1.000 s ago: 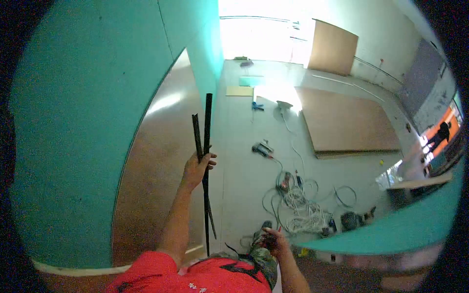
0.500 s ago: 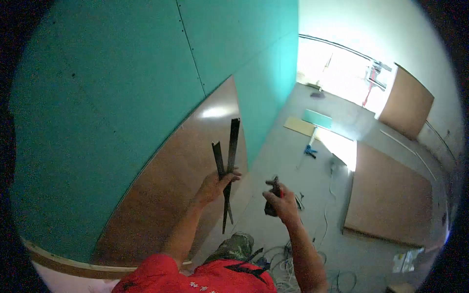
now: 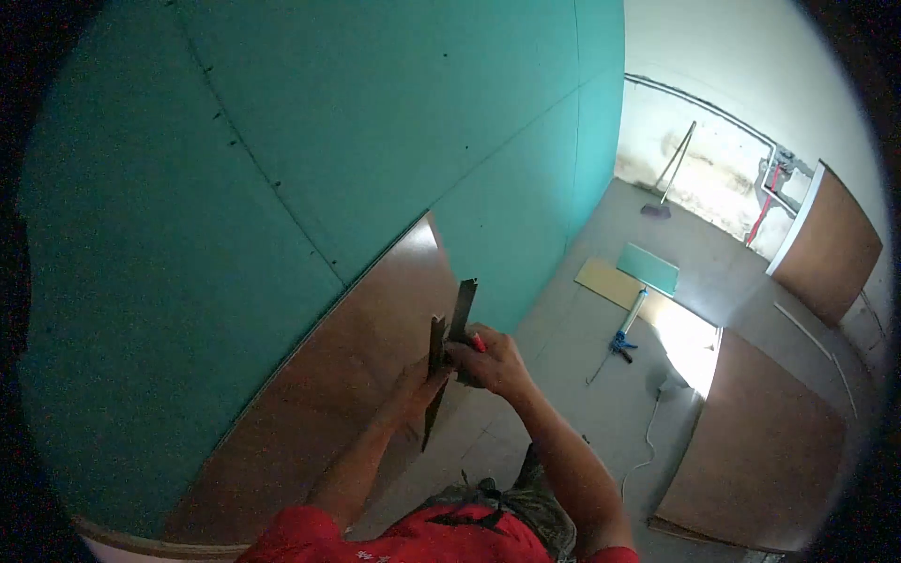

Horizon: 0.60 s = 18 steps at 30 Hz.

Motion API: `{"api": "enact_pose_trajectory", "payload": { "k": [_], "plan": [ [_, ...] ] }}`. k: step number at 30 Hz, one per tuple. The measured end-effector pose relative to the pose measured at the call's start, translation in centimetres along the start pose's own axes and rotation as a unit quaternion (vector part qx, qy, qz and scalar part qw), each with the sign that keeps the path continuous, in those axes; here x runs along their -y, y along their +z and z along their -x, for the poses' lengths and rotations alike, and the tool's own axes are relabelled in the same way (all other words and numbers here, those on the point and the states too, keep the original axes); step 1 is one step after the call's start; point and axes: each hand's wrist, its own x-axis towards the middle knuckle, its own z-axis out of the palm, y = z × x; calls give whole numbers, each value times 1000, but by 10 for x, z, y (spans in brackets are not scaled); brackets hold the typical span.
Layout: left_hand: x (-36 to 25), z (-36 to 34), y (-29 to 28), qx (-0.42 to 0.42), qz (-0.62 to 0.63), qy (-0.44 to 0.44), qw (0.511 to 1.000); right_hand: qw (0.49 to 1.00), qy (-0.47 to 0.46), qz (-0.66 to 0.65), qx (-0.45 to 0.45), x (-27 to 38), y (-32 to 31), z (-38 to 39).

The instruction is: Cutting plastic trim pieces to size with a miter saw and nailing them onto wall panels.

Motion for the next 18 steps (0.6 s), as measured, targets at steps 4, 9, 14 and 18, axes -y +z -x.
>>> {"api": "enact_pose_trajectory", "payload": {
  "k": [4,9,14,18],
  "plan": [
    [27,-66,13,-25,-24,19,999,996,-84,-15,16,-32,-44,-69],
    [43,-88,26,-116,-164,-92,975,994,-32,27,99,-58,-88,-139],
    [31,-119,31,-180,-161,-162,957,982,-38,57,175,-116,-137,-222],
    [-8,-116,38,-264,-182,-192,928,968,-53,123,214,-89,-167,-241]
  ]
}}
